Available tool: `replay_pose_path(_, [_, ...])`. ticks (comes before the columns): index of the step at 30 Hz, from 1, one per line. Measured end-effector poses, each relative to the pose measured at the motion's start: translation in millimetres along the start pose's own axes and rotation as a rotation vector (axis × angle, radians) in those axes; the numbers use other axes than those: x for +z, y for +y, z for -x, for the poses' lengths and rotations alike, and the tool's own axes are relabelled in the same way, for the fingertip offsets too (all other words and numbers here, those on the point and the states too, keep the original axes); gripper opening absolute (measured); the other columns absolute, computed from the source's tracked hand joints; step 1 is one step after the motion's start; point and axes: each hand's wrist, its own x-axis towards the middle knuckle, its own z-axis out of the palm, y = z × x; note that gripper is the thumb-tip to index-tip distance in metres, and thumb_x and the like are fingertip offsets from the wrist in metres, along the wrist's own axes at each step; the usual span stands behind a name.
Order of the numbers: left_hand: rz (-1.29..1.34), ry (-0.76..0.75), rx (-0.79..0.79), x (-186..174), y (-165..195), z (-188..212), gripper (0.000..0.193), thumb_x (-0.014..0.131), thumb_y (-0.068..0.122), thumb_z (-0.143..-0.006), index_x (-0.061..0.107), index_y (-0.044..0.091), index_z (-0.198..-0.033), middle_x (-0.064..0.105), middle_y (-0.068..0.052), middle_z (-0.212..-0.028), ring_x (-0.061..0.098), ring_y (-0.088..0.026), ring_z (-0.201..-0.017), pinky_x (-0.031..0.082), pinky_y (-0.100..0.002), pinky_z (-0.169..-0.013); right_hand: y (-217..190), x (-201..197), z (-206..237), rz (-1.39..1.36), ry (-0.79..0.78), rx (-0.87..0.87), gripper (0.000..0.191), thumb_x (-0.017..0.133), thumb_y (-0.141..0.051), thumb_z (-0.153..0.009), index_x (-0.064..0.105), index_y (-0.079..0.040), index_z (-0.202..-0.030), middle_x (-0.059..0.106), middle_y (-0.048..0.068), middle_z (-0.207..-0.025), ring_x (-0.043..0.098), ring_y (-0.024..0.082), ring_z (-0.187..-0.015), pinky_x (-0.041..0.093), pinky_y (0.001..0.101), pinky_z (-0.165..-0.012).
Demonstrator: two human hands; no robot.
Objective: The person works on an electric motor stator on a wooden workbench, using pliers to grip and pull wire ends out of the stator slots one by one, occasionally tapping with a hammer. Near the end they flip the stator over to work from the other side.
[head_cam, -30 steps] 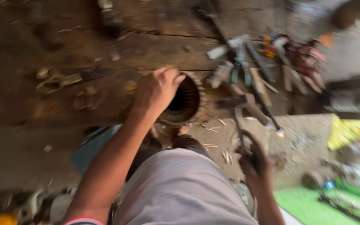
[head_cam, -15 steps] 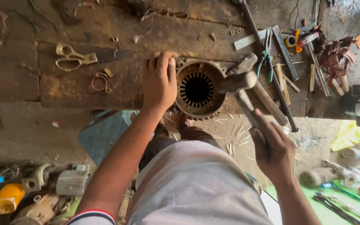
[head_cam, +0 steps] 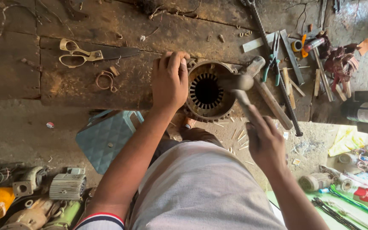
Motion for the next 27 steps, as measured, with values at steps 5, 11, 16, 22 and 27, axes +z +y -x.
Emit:
replay_pose_path(5, [-0.012, -0.038, 0.005, 1.3, -2.2, 0.1, 0.01, 0.057, 0.01, -0.106, 0.064, 0.012, -0.113, 0.065, -0.008, -0.108, 0.058, -0.033, -0.098, 0.049, -0.048, -0.087, -0.9, 0.0, 5.0, -0.072, 0.101, -0.018, 0.041, 0.067, -0.015, -0.102, 0.063, -0.015, -0.143, 0.073, 0.013, -0.104, 0.069, 0.022, -0.079, 0.057, 0.0367, -0.064])
replay_pose_path(11, [0.041, -0.035, -0.007, 2.2, -4.3, 1.4, 0.007, 0.057, 0.01, -0.106, 0.062, 0.011, -0.111, 0.066, -0.008, -0.108, 0.058, -0.034, -0.1, 0.049, -0.047, -0.087, -5.4, -2.5, 14.8, -0.025, -0.01, 0.056, 0.042, 0.065, -0.011, -0.101, 0.064, -0.011, -0.143, 0.071, 0.014, -0.096, 0.067, 0.024, -0.072, 0.055, 0.0362, -0.058])
replay_pose_path(16, [0.056, -0.054, -0.004, 2.1, -4.4, 0.6, 0.009, 0.057, 0.009, -0.105, 0.062, 0.012, -0.112, 0.066, -0.007, -0.109, 0.059, -0.034, -0.101, 0.049, -0.047, -0.089, -9.2, -6.9, 24.7, -0.093, 0.109, 0.036, 0.04, 0.065, -0.012, -0.102, 0.063, -0.011, -0.142, 0.067, 0.012, -0.089, 0.065, 0.021, -0.072, 0.053, 0.0373, -0.061])
replay_pose_path(22, [0.057, -0.097, -0.018, 4.8, -9.7, 2.5, 0.011, 0.056, 0.01, -0.105, 0.062, 0.011, -0.114, 0.066, -0.01, -0.109, 0.058, -0.035, -0.1, 0.048, -0.047, -0.087, -12.4, -5.9, 28.3, -0.082, -0.023, 0.033, 0.04, 0.068, -0.012, -0.097, 0.066, -0.014, -0.137, 0.07, 0.01, -0.089, 0.066, 0.021, -0.068, 0.055, 0.0372, -0.06])
replay_pose_path(27, [0.068, -0.08, -0.027, 7.8, -12.2, 3.6, 0.01, 0.054, 0.012, -0.108, 0.062, 0.013, -0.115, 0.067, -0.008, -0.109, 0.06, -0.033, -0.102, 0.05, -0.047, -0.092, -20.8, -1.2, 25.4, -0.132, 0.017, -0.119, 0.043, 0.065, -0.01, -0.099, 0.063, -0.015, -0.141, 0.07, 0.01, -0.097, 0.067, 0.02, -0.076, 0.057, 0.0338, -0.064])
